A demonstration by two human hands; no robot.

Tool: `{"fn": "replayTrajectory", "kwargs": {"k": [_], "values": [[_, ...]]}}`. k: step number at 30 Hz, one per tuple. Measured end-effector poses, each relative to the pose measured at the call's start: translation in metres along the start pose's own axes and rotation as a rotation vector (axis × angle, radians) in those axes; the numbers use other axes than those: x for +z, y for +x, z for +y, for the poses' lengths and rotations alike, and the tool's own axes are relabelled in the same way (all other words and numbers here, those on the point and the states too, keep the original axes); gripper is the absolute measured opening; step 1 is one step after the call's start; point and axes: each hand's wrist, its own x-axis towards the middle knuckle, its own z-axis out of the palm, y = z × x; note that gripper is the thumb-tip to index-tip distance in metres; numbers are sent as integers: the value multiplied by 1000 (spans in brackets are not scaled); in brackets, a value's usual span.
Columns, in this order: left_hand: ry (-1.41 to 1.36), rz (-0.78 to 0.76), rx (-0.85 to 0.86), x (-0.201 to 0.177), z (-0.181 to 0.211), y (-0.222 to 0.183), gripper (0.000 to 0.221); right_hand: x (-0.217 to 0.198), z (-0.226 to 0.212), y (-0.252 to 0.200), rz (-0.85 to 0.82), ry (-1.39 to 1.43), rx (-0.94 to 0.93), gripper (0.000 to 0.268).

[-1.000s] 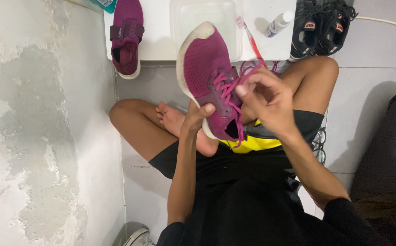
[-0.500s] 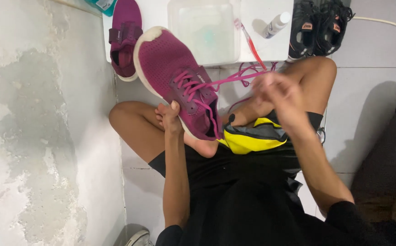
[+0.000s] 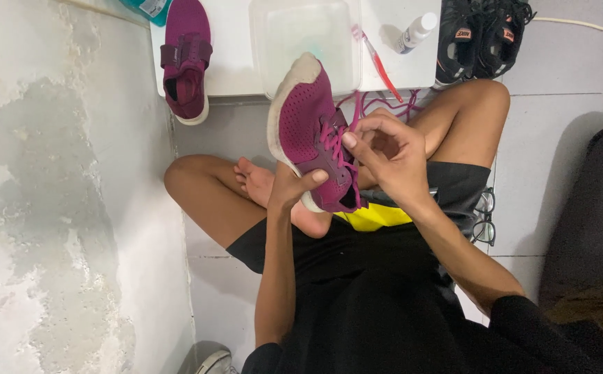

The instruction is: Removing the laces from a purple sneaker by pulling them through the eyelets while sitting on the floor.

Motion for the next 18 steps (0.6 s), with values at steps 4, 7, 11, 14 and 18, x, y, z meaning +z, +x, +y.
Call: {"fn": "replayTrajectory", "kwargs": {"k": [4, 7, 11, 14, 18], "values": [[-38, 35, -37, -8, -16, -3, 86, -5, 7, -6, -40, 146, 96, 12], [-66, 41, -41, -8, -22, -5, 87, -11, 12, -8, -29, 236, 143, 18], [-67, 125, -128, -25, -19, -18, 91, -32, -3, -2, -42, 568, 203, 21], [118, 255, -182, -40, -13, -28, 98, -55, -3, -2, -17, 462, 179, 23], [652, 589, -272, -56, -19, -33, 115, -65, -11, -3, -158, 144, 131, 12]]}}
